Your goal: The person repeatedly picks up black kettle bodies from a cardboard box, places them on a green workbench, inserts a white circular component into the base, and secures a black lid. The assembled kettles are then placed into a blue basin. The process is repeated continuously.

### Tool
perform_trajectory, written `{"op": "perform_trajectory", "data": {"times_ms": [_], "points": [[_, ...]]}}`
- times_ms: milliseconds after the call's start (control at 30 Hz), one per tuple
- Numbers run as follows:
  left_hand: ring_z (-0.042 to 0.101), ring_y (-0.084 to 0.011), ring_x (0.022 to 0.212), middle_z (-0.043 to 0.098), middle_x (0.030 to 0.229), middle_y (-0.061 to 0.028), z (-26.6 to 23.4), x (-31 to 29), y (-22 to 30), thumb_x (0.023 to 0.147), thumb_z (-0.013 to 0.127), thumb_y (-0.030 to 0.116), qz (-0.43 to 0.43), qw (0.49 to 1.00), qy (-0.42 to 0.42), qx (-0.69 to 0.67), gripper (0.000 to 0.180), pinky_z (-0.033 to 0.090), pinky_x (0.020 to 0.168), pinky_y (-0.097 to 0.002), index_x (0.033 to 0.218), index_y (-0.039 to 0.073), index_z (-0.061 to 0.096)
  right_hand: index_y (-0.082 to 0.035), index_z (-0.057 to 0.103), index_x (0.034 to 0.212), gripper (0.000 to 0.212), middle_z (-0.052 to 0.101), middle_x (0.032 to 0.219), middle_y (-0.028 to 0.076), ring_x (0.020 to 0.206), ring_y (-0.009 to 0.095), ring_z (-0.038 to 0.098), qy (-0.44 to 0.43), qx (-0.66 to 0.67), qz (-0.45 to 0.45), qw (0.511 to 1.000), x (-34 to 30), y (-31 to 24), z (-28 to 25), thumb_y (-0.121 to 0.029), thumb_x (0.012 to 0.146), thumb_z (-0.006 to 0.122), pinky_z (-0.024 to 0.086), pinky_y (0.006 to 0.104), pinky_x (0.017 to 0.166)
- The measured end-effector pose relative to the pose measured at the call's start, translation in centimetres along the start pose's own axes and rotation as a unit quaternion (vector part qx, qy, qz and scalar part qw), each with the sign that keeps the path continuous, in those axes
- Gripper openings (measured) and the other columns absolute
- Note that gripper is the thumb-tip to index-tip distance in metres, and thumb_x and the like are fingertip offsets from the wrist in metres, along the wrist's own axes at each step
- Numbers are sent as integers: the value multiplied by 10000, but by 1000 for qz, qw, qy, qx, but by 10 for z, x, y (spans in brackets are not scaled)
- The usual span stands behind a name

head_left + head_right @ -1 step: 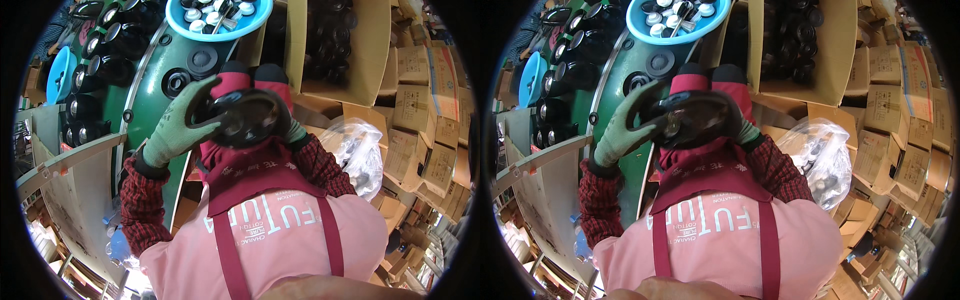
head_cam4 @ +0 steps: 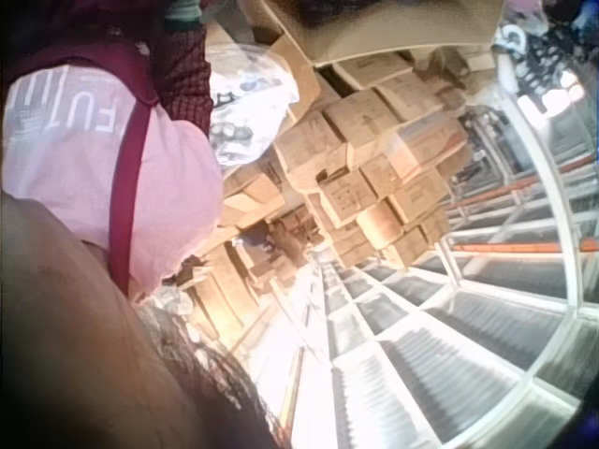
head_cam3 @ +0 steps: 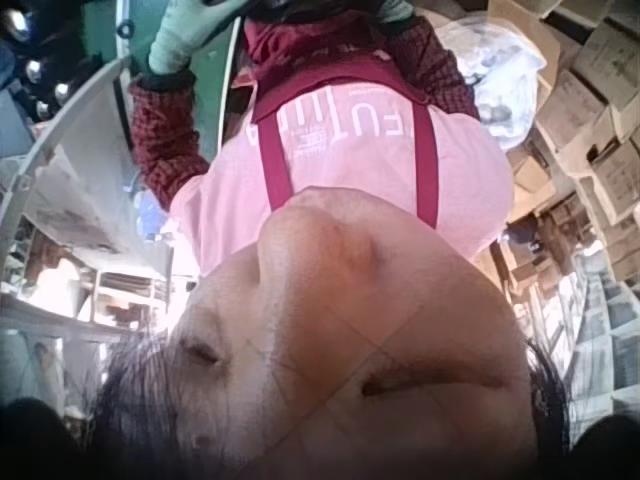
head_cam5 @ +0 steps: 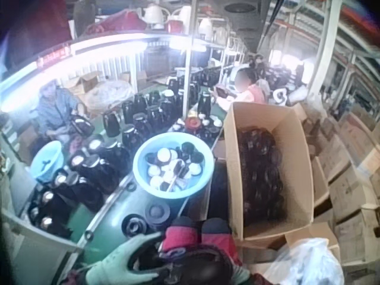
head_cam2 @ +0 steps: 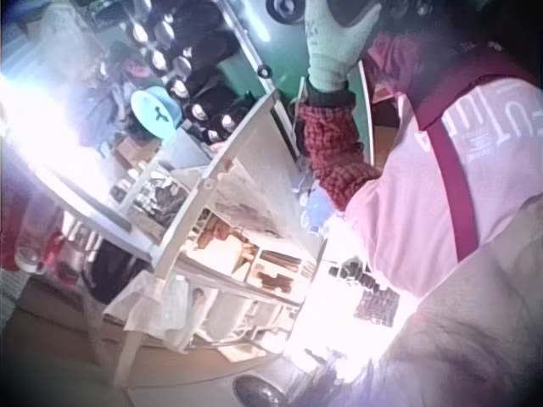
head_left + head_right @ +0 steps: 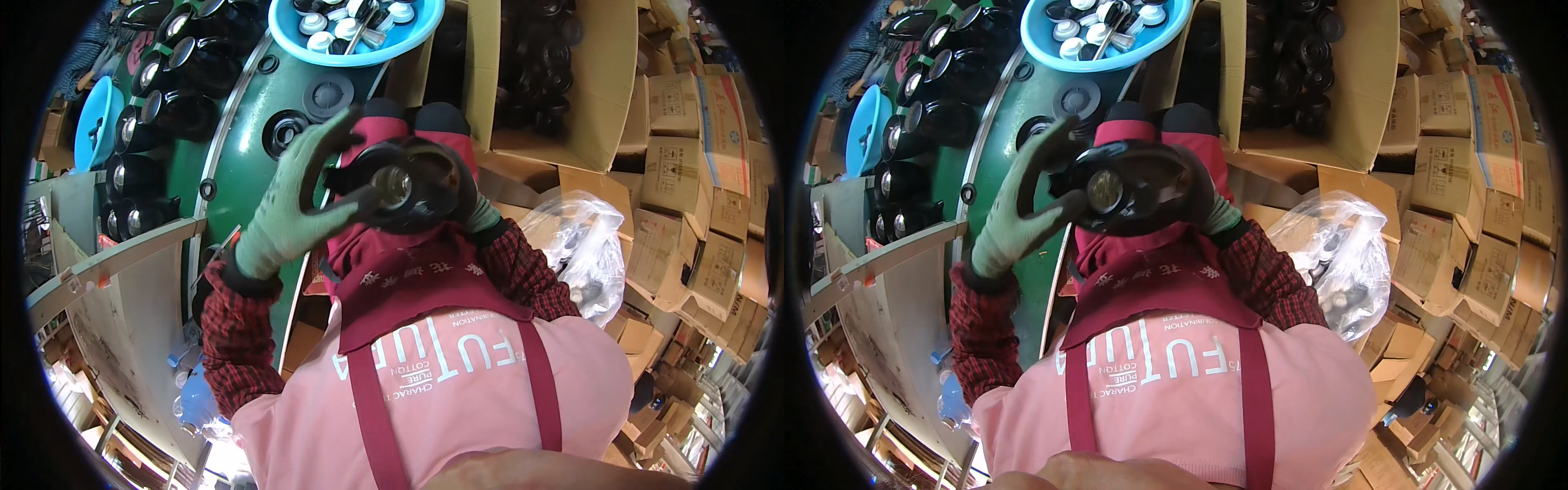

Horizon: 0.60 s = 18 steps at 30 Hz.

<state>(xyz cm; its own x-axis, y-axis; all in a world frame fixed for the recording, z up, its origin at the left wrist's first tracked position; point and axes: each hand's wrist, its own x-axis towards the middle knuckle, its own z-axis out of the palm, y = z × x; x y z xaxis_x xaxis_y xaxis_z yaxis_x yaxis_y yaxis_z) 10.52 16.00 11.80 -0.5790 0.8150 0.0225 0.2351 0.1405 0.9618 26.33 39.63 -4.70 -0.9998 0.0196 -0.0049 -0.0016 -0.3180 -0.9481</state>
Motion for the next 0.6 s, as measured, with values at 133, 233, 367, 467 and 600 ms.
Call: {"op": "perform_trajectory", "data": {"times_ms": [133,233,367,467,600], "points": [[490,-375,1367,508,1483,-194,23,-8,-1,620,918,300,240,945,63,214,841,392,1140,-479,1362,78,590,-41,551,1433,724,596,1436,142,1314,243,587,74,-170,-92,978,10,-29,15,-206,805,871,489,397,1099],[536,-366,1305,594,1402,-138,45,-12,2,653,887,496,268,893,101,346,604,404,1103,-538,1128,157,730,-35,539,1442,610,571,1466,138,1320,249,581,39,-127,-102,986,14,-41,26,-260,917,752,473,391,1114],[609,-349,1223,656,1272,-94,62,-12,1,644,834,593,321,857,180,361,530,455,1069,-567,975,189,749,-29,470,1492,584,517,1521,136,1394,257,506,67,159,76,982,-6,-27,33,-432,1069,456,372,402,1200],[637,-346,1186,678,1144,-76,64,-14,3,640,828,583,327,857,197,347,497,498,1021,-562,910,174,741,-44,391,1546,640,469,1562,140,1463,255,421,69,233,119,963,-23,5,32,-499,1106,297,275,418,1260],[653,-319,1149,674,977,-47,67,-20,11,648,815,566,336,854,186,350,455,527,979,-543,805,150,717,-56,336,1580,600,446,1579,144,1479,261,406,50,341,113,932,-27,48,25,-432,1114,351,284,420,1266]]}}
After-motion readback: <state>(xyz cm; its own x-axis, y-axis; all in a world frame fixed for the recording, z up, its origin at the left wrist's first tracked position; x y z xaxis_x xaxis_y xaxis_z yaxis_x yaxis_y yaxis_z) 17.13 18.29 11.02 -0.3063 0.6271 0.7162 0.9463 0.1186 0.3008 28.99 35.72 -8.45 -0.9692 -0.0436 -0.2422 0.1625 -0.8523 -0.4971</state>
